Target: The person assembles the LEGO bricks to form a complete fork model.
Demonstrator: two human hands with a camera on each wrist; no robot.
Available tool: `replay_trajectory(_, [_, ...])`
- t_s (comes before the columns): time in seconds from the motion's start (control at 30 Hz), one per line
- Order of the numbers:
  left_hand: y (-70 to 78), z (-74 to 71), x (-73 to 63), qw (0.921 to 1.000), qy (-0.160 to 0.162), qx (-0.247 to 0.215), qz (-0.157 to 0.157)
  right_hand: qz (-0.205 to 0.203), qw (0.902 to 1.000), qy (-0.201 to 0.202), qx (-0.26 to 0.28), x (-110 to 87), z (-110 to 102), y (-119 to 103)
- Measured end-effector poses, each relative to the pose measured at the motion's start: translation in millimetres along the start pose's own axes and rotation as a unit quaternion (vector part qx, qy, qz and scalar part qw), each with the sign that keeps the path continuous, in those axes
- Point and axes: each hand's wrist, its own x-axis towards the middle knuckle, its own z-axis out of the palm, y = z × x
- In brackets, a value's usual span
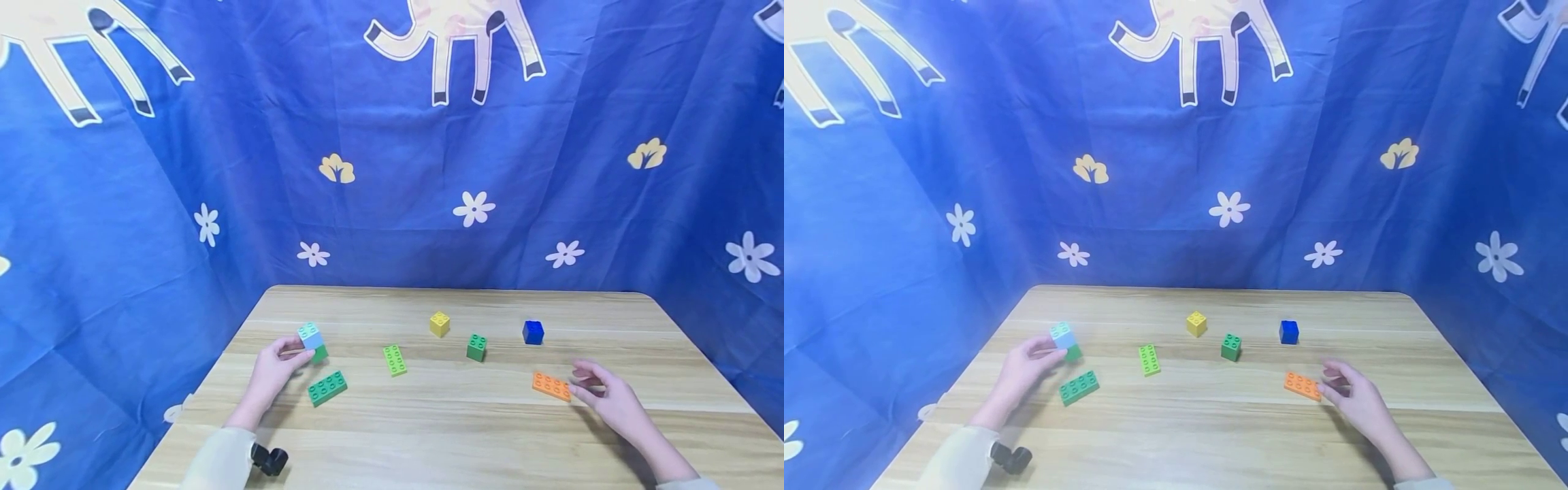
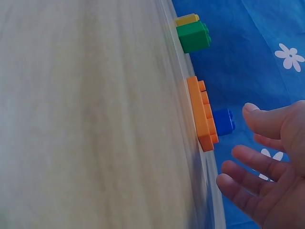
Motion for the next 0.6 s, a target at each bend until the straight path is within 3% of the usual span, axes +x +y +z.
replay_trajectory(0.6, [-11.9,-6.5,1.4,0.9995,0.013,-0.004,-0.027,0.041,0.9975,-0.053,-0.020,2.8,4,0])
